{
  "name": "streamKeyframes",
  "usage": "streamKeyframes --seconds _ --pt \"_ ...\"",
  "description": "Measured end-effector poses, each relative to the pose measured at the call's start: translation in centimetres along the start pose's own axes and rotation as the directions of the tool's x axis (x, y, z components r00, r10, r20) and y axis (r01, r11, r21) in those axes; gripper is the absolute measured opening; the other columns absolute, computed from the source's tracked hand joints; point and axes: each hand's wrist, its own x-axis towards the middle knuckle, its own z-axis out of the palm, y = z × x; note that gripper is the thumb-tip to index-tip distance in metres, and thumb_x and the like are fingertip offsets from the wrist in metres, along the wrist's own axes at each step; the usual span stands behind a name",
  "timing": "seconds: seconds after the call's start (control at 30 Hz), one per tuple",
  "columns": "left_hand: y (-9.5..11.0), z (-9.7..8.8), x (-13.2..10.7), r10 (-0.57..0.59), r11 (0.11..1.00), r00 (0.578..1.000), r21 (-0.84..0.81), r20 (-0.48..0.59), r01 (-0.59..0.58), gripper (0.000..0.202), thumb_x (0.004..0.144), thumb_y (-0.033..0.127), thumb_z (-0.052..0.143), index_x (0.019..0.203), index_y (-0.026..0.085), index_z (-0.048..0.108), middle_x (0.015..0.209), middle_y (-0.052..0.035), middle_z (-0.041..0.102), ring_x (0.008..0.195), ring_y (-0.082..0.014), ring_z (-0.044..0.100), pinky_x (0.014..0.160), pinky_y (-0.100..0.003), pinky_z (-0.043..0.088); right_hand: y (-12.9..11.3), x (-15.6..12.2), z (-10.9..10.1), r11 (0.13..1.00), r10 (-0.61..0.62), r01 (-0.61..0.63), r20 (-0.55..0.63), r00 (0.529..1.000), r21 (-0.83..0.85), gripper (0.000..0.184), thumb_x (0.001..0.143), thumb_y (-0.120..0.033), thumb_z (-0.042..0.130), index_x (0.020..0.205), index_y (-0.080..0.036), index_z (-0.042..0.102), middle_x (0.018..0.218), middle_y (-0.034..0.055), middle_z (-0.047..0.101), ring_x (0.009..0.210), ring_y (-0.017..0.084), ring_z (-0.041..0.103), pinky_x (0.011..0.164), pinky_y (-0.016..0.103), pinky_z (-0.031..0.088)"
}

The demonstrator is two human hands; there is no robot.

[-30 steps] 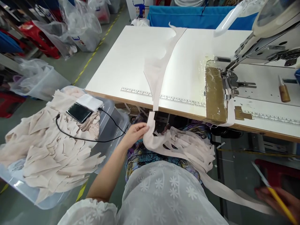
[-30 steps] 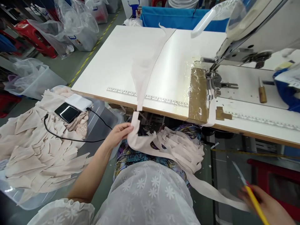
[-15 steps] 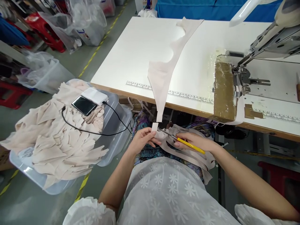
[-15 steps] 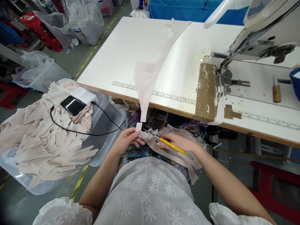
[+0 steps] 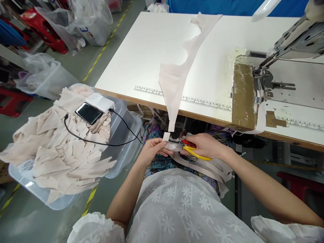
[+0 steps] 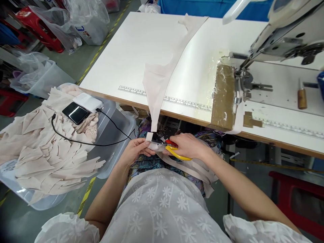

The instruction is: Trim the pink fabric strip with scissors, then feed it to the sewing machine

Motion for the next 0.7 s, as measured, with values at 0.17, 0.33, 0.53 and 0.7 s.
streamKeyframes --seconds 0.17,0.33,0.53,0.7 --pt "-0.04 -0.14 0.05 -0.001 1.0 1.0 0.012 0.013 0.001 0.052 0.069 0.057 0.081 0.088 0.01 0.069 0.072 -0.0112 0.075 0.069 -0.0226 0.074 0.062 -0.025 0.057 -0.22 -0.08 -0.13 1.0 0.0 -0.001 -0.022 1.0 -0.02 0.047 0.093 -0.061 0.046 0.068 -0.022 0.04 0.059 0.0014 0.051 0.051 0.015 0.042 0.051 0.029 0.019" --pt "0.29 -0.11 0.0 -0.018 1.0 1.0 0.023 0.003 0.018 0.052 0.068 0.057 0.081 0.087 0.011 0.068 0.071 -0.0113 0.075 0.067 -0.0222 0.074 0.061 -0.025 0.057 -0.38 -0.11 -0.34 0.999 0.008 -0.008 -0.015 1.0 -0.044 0.046 0.092 -0.06 0.047 0.067 -0.021 0.045 0.061 0.0026 0.054 0.051 0.016 0.045 0.051 0.03 0.018" --pt "0.27 0.09 -0.15 -0.035 0.999 0.999 0.025 0.005 0.035 0.053 0.067 0.057 0.082 0.087 0.01 0.068 0.07 -0.0116 0.074 0.065 -0.0223 0.073 0.06 -0.026 0.056 -1.08 0.64 -0.43 0.995 -0.004 0.002 -0.026 1.0 -0.097 0.039 0.093 -0.053 0.051 0.071 -0.021 0.048 0.067 0.004 0.059 0.057 0.017 0.051 0.051 0.029 0.017" --pt "0.3 -0.5 -0.2 -0.028 0.99 0.999 0.136 0.031 0.024 0.053 0.076 0.061 0.073 0.094 0.011 0.069 0.074 -0.0114 0.074 0.066 -0.0208 0.071 0.064 -0.027 0.056 -0.46 0.33 0.14 0.998 0.037 -0.036 0.002 0.999 -0.053 0.04 0.094 -0.051 0.05 0.067 -0.022 0.044 0.06 0.0028 0.053 0.053 0.017 0.047 0.051 0.029 0.019"
